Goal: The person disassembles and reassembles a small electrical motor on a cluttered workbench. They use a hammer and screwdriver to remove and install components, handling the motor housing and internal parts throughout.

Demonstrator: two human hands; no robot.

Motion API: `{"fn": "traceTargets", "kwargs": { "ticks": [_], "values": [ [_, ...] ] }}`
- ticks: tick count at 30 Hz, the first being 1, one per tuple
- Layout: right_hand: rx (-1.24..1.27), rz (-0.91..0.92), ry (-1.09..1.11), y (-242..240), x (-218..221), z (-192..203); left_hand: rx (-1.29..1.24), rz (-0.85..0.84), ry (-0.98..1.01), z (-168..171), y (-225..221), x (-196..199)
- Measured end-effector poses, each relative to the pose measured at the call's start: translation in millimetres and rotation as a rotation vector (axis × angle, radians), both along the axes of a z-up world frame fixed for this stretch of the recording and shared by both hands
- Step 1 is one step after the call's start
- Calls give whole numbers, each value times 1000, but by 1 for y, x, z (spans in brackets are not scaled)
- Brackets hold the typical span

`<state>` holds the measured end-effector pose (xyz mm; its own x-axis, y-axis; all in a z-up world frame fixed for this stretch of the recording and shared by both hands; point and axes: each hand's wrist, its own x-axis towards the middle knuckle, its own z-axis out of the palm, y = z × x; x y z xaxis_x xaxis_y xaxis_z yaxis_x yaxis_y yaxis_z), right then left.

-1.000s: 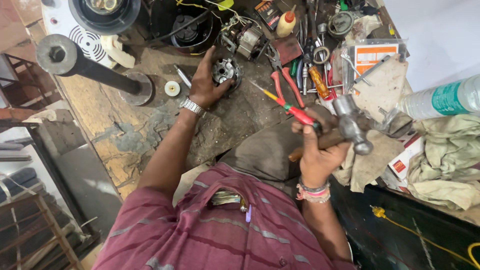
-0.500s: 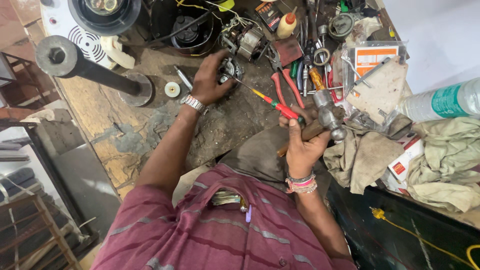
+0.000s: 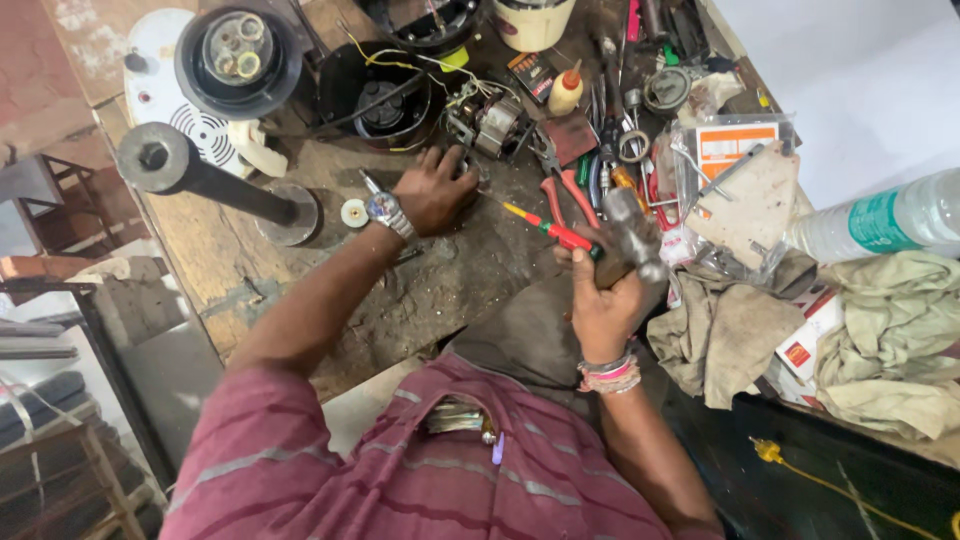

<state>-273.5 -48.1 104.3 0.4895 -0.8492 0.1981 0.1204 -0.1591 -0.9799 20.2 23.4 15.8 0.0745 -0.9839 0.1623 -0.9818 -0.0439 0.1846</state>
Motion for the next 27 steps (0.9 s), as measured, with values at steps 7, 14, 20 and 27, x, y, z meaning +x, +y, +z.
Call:
{"fn": "traceTargets", "kwargs": {
  "ticks": [7, 14, 20, 27],
  "values": [
    [145, -136, -85, -7, -26, 20, -86, 8, -13, -13, -8, 13],
    [114, -22, -60, -1, -79, 42, -163, -5, -79, -13, -7, 13],
    [15, 118, -760, 10, -70, 61, -86, 17, 6, -19, -5, 15],
    [99, 278, 462, 3, -32, 41, -194, 57, -4, -32, -5, 23]
  ]
}}
